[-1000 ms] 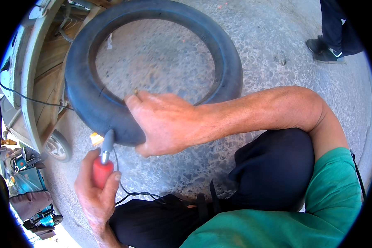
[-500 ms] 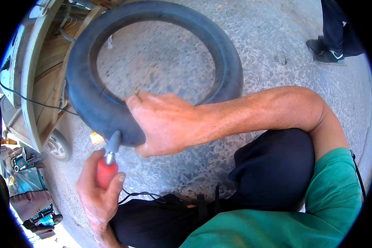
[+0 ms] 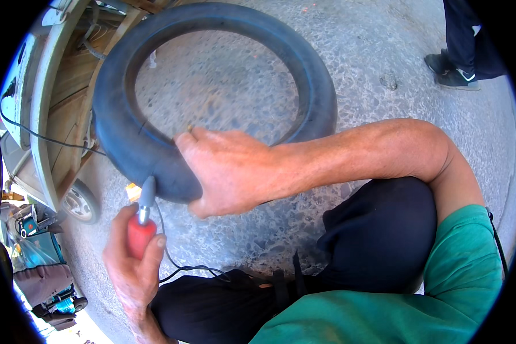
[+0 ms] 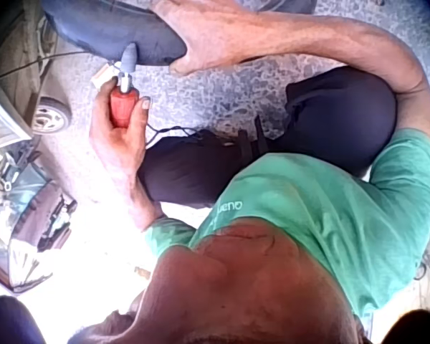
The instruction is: The person uses a red electric heat gun to apply heat to the surface of a black rubber tire. After heating, the person picks up a yellow box of tire repair patches, opens it, and removes a patch from the packaging.
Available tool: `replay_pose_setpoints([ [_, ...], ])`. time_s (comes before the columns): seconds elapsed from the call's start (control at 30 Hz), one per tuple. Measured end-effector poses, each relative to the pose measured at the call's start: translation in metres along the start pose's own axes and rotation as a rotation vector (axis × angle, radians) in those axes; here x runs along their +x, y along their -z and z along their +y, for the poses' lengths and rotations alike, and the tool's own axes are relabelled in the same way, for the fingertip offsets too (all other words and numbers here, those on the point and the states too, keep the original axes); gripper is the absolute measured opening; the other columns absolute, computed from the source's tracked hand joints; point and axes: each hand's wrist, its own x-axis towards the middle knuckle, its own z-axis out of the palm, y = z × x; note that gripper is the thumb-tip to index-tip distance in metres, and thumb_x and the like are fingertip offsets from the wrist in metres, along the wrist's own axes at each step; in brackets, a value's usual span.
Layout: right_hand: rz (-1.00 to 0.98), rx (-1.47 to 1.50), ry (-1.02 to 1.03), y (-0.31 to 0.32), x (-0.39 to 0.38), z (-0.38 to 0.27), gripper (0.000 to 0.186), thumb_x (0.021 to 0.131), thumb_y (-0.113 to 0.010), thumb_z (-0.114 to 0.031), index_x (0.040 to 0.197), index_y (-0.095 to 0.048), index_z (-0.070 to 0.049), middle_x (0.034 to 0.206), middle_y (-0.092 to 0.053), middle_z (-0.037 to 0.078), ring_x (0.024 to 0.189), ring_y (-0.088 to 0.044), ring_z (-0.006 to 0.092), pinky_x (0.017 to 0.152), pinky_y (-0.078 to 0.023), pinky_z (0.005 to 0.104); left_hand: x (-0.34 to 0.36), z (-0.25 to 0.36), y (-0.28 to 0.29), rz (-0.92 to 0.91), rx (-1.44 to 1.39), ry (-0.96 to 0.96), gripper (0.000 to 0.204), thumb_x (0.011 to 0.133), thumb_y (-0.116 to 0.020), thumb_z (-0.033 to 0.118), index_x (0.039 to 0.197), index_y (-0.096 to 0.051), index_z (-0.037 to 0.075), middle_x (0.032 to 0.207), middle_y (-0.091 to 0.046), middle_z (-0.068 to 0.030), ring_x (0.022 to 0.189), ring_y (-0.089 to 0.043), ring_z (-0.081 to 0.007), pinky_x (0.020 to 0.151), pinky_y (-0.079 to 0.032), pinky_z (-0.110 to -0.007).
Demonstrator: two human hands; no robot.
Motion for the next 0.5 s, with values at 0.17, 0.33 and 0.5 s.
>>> replay_pose_setpoints([
  [0.17,-0.019,0.042,-0.008,0.005,-0.002,0.000,0.096,0.072,-0.084,-0.029,0.142,-0.037,0.016,0.122,-0.058,0.033,0.109,-0.065,0.0437,0.093,-0.056,0.0460,-0.003,-0.007,0.003,0.134,-0.033,-0.018,0.054,0.080,-0.076,0.010,0.130,-0.059,-0.001,0.101,-0.066,-0.0130,0.091,-0.062,-0.0211,0.087,-0.051,-0.035],
  [0.33,0.018,0.213,0.006,0.008,0.001,0.007,0.083,0.072,-0.084,-0.030,0.133,-0.047,0.013,0.113,-0.064,0.028,0.103,-0.067,0.0371,0.090,-0.055,0.0419,-0.006,-0.008,0.013,0.061,-0.008,-0.014,0.059,0.073,-0.079,0.004,0.128,-0.060,-0.004,0.102,-0.068,-0.0169,0.089,-0.066,-0.0239,0.084,-0.053,-0.036],
  [0.5,0.001,0.394,-0.031,0.016,0.000,0.010,0.073,0.072,-0.083,-0.032,0.124,-0.053,0.010,0.098,-0.068,0.021,0.091,-0.068,0.0320,0.083,-0.055,0.0383,-0.003,-0.006,0.009,0.041,0.020,-0.074,0.057,0.073,-0.080,0.004,0.126,-0.061,-0.004,0.101,-0.068,-0.0178,0.089,-0.068,-0.0268,0.084,-0.053,-0.037],
])
